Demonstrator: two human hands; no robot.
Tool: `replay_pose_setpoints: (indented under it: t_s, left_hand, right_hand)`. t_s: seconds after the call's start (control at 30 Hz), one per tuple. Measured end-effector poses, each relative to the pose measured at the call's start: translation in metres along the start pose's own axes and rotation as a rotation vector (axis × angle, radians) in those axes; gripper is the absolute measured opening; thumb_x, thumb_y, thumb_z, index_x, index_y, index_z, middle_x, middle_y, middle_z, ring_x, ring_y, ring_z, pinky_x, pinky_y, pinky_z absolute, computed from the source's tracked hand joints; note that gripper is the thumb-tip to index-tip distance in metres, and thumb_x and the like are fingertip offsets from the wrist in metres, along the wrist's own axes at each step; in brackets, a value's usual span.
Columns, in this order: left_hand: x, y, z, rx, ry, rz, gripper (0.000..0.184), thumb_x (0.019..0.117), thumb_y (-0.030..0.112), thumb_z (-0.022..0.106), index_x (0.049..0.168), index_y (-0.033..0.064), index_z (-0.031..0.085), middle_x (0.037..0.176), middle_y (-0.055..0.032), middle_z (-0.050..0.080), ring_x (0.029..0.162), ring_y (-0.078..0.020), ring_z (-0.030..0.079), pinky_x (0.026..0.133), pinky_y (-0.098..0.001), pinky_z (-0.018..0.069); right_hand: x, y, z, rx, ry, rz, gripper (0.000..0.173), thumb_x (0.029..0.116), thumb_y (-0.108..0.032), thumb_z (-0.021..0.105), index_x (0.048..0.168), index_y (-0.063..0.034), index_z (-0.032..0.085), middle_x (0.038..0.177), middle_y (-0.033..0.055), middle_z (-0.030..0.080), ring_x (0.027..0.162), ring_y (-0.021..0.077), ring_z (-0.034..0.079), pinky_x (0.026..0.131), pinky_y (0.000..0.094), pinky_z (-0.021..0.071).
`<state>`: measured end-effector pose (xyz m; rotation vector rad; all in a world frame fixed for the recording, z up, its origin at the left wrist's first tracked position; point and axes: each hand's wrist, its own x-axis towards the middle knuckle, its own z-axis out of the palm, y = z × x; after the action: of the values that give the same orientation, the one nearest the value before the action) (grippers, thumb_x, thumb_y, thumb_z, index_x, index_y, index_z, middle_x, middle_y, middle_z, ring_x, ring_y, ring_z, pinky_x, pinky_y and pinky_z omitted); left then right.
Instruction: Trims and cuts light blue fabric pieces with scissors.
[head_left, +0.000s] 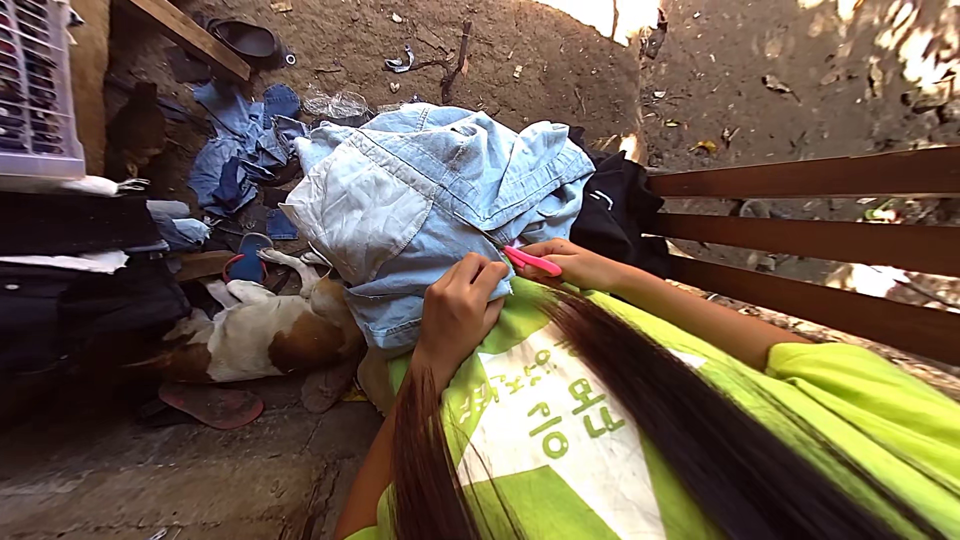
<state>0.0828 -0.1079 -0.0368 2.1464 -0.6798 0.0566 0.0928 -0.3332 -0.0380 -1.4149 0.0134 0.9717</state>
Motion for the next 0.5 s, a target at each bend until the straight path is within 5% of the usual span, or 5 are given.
replay_pose_setpoints:
  t_s: [0.2, 0.37, 0.5]
  left_hand:
    - [0.0, -0.001, -0.002, -0.041, 0.009, -0.047, 0.015, 0.0797, 0.005, 0.072, 0.094, 0.0008, 0.075, 0.087, -0.0124, 0.069, 0.078, -0.0213, 0.069, 0.066, -0.0301, 0.0566]
    - [0.003, 0.003, -0.004, 0.102, -0.018, -0.489, 0.039, 0.0817, 0.013, 0.08, 0.117, 0.0013, 0.069, 0.104, -0.0187, 0.063, 0.074, -0.0314, 0.066, 0.057, -0.0465, 0.0535]
    - [0.008, -0.004, 0.0, 0.203, 0.037, -0.346, 0.024, 0.0783, 0.005, 0.08, 0.102, 0.0053, 0.075, 0.11, -0.0172, 0.067, 0.098, -0.0352, 0.064, 0.079, -0.0485, 0.0501]
  right_hand:
    - [0.0, 0.0, 0.001, -0.018, 0.028, -0.029, 0.03, 0.0974, -0.011, 0.041, 0.075, -0.0121, 0.061, 0.058, -0.012, 0.049, 0.052, -0.0063, 0.044, 0.05, 0.0119, 0.035]
    - [0.0, 0.007, -0.001, 0.088, -0.006, -0.062, 0.032, 0.0999, -0.024, 0.043, 0.072, -0.0169, 0.058, 0.059, -0.0127, 0.05, 0.052, -0.0066, 0.045, 0.048, 0.0115, 0.0346]
    - [0.0, 0.01, 0.0, 0.165, -0.021, -0.049, 0.034, 0.101, -0.027, 0.042, 0.073, -0.0181, 0.059, 0.06, -0.0136, 0.051, 0.052, -0.0075, 0.045, 0.049, 0.0103, 0.0345]
